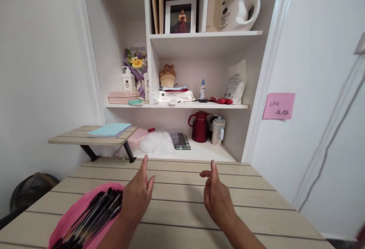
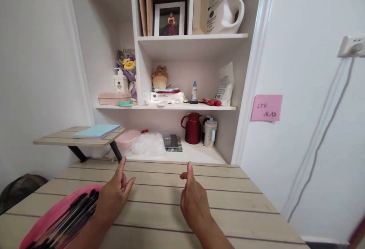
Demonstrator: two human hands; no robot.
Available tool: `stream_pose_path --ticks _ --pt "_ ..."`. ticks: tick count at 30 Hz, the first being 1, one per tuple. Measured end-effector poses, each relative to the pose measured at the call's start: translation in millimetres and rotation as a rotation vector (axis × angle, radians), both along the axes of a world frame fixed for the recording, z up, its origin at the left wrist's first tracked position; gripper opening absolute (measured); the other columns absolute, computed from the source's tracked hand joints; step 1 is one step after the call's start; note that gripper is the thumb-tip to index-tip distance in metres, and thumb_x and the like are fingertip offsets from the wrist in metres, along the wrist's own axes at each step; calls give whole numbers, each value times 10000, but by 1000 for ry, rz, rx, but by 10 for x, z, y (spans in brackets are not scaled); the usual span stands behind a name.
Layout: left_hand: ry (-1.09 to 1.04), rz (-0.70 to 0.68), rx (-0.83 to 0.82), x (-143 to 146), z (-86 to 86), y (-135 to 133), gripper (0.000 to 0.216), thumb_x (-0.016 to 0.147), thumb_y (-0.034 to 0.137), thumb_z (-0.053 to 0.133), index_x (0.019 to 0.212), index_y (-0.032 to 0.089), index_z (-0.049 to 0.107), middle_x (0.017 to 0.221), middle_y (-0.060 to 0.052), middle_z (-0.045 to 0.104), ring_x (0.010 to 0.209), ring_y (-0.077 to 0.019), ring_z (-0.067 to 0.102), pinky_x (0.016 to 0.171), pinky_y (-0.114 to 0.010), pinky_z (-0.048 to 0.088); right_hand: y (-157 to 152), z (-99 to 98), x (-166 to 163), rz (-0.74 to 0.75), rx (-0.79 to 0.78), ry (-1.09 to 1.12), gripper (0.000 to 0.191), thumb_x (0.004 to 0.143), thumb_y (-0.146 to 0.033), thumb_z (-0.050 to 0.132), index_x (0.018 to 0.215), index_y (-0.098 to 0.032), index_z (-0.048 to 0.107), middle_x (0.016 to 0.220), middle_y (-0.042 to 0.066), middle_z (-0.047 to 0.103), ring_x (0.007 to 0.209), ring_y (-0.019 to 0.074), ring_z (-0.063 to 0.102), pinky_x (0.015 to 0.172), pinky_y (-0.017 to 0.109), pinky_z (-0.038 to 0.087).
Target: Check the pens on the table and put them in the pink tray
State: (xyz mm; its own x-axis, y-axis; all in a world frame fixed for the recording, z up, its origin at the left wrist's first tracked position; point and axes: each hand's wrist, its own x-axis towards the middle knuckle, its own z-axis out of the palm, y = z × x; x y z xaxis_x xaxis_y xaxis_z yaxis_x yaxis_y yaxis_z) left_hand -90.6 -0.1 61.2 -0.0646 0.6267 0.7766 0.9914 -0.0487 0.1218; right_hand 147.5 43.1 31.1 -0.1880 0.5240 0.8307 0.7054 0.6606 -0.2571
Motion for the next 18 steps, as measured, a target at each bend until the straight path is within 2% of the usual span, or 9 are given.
stream_pose_path --ticks 5,11,14,18 --pt "73 75 -28 166 -78 74 551 833 202 311 1346 108 134 752 -55 636 553 -136 574 548 -224 406 35 143 181 -92 -94 14 779 726 -49 308 1330 -120 -179 989 117 569 562 148 516 535 293 430" --pt "66 131 -65 157 156 4 672 794 182 338 1356 97 -20 699 -21 619 445 -119 501 458 -226 351 12 304 274 -125 -134 33 807 706 -33 314 1332 -148 -182 975 94 560 515 124 466 530 282 411" --pt "25 134 -117 139 258 -38 701 774 176 349 1356 105 -36 677 -3 602 405 -104 459 436 -218 331 12 310 294 -129 -126 40 804 702 -33 315 1337 -149 -163 966 86 555 519 119 466 545 283 417" --pt "-10 124 -140 132 301 -55 712 753 166 356 1354 102 -20 662 2 582 405 -98 449 439 -215 332 15 310 309 -146 -119 46 795 701 -33 315 1340 -136 -147 949 84 556 529 121 475 548 278 419"
